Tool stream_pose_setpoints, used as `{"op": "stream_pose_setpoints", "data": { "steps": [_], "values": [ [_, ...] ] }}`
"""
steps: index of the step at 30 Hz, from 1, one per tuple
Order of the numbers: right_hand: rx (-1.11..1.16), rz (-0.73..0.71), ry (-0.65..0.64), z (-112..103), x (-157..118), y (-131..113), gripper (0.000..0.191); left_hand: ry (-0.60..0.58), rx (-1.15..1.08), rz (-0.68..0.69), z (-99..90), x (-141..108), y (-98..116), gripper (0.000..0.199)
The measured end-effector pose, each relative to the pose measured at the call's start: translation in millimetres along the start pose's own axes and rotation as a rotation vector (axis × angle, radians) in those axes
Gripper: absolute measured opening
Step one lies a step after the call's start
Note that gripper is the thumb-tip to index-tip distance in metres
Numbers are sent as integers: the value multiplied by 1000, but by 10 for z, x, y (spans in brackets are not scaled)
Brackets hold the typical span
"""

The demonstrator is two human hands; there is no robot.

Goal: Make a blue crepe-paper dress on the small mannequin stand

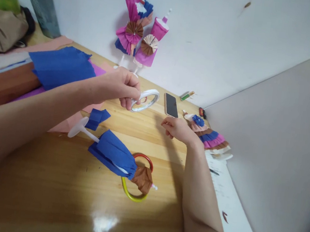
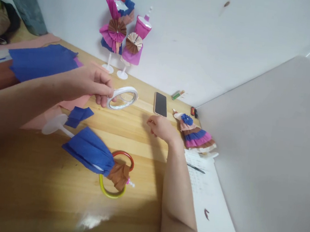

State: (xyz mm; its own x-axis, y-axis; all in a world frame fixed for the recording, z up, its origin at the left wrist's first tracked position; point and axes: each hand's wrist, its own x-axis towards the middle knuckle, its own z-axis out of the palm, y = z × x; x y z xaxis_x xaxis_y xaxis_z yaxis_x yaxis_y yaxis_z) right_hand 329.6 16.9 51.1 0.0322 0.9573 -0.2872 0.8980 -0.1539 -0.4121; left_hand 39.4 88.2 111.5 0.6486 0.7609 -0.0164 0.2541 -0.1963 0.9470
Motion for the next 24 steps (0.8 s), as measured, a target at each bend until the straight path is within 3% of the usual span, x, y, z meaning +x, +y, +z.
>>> {"op": "stream_pose_setpoints", "data": {
  "steps": [4,15,21,24],
  "values": [
    [-70,-22,-42,-14,-3,16,17,-13,0,-5,11,-3,-5,14],
    [-225,-85,48,-42,2,77,20,3,-4,21,9,-13,7,12],
    [-179,-24,34,-94,-84,-97,22,14,53,42,-17,0,-2,12],
    [-174,-148,-64,-129,-234,-272,20,23,98,56,-36,11,-10,12]
  ]
}}
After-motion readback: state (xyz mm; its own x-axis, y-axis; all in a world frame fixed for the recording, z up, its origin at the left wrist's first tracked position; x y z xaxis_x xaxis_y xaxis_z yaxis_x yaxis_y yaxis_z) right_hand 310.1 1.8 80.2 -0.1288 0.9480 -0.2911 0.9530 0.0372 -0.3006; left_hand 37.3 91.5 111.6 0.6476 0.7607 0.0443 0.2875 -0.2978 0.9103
